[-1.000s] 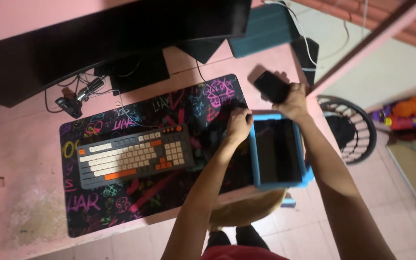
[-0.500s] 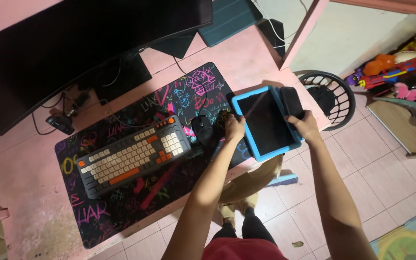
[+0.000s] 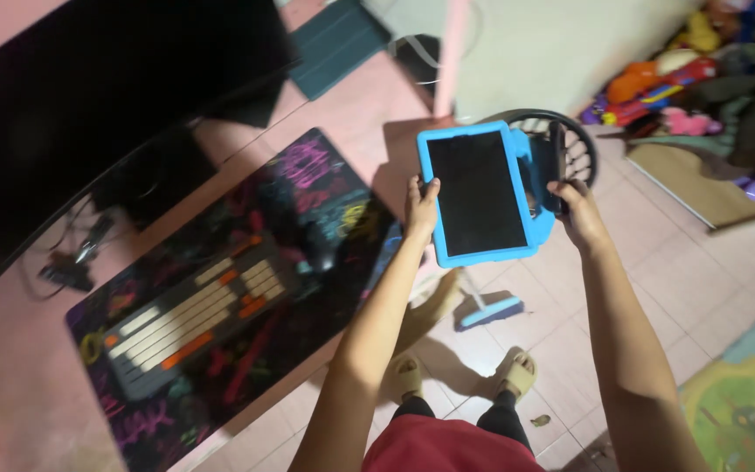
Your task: The person is cleaning an electronic device and tidying various household items including clothes, toys, and cables.
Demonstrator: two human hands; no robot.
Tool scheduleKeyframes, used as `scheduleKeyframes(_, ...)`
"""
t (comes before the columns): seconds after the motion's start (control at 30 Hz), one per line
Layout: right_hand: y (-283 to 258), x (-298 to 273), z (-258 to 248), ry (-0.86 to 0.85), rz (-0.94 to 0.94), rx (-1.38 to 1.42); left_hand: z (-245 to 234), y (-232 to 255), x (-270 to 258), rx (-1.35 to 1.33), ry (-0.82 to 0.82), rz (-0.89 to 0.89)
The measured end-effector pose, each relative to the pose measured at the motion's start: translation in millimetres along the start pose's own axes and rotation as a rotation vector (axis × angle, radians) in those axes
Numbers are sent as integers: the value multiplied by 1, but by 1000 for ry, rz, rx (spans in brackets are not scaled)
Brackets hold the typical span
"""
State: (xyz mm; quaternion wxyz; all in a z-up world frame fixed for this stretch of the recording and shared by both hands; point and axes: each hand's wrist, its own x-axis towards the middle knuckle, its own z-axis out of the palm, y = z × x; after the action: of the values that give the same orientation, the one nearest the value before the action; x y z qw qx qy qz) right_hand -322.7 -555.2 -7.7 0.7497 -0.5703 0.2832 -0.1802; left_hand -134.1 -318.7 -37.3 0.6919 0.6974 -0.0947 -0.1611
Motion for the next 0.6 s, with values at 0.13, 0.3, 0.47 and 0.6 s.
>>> scheduleKeyframes(0.13, -42, -2, -70, 102, -14, 50, 90, -7, 3, -124, -79, 3)
scheduleKeyframes(0.3, -35, 41, -236, 76, -58, 69, 225, -29, 11, -192, -122, 21)
scheduleKeyframes(0.47, -128, 23, -307, -19, -13, 238, 341, 3, -7, -300, -169, -86)
scheduleKeyframes(0.6, -170, 35, -360, -240, -113, 420, 418, 3, 5, -259, -233, -119)
